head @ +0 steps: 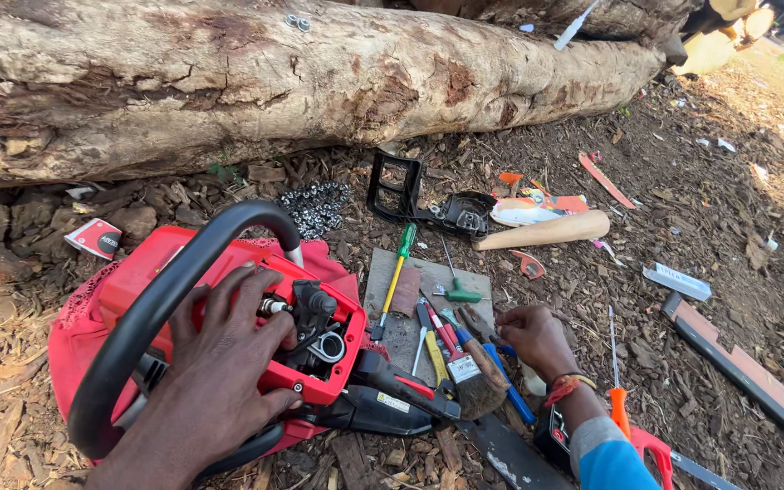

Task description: The person is repairing a red chainsaw placed on a red cloth on the ground. They use a screwdriver to tighten screws on the chainsaw's engine housing and handle various small components and tools scattered around.

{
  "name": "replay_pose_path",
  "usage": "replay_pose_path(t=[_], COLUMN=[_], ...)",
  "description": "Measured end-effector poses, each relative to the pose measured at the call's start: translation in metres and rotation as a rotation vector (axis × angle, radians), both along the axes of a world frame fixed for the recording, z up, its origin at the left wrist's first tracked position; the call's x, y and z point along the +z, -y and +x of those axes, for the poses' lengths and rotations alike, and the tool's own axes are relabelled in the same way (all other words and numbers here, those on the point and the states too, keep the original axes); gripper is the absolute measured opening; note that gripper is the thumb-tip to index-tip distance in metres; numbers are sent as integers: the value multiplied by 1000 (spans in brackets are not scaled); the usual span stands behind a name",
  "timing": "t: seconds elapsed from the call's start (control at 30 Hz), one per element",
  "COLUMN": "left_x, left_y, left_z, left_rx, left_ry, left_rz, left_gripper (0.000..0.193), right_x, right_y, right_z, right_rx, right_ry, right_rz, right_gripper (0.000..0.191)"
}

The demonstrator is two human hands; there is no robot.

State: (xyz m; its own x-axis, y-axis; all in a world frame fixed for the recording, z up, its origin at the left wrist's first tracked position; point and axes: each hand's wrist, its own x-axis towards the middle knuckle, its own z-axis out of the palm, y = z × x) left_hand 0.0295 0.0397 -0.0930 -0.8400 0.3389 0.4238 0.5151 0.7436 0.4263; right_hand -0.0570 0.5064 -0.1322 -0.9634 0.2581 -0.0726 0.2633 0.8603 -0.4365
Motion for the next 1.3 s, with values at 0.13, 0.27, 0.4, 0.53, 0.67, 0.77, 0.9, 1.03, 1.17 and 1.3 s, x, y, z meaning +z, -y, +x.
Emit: replay_pose_path(t=[0.13, 0.27, 0.4, 0.53, 0.67, 0.77, 0.9, 1.03, 1.17, 1.3], left_x=[-2, 3, 17, 29, 33, 35, 40, 45, 43, 38], left_y=[1, 1, 2, 2, 3, 2, 4, 2, 2, 4], left_z=[-2, -2, 1, 2, 2, 3, 3, 4, 7, 7], left_rx=[-24, -53, -61, -28, -37, -53, -22, -16, -1, -20], left_ry=[-19, 20, 38, 316, 283, 163, 342, 264, 283, 190], left_rz=[26, 43, 86, -13, 24, 73, -7, 0, -20, 3], left_gripper=[58, 58, 63, 57, 53, 56, 58, 64, 58, 55], right_x=[-5, -19, -30, -33, -31, -24, 2, 21, 9, 28], right_y=[6, 16, 33, 42, 38, 39, 47, 38, 29, 34], right_z=[-4, -20, -41, -53, -52, -50, -50, -28, -4, 13], right_rx=[36, 246, 407, 299, 311, 276, 58, 42, 49, -7], right_ry=[-34, -124, -33, 97, 111, -69, -408, -777, -632, -388], right_rz=[-109, 235, 391, 486, 477, 378, 223, 58, 179, 207], right_gripper=[23, 34, 45, 43, 39, 39, 34, 25, 27, 27])
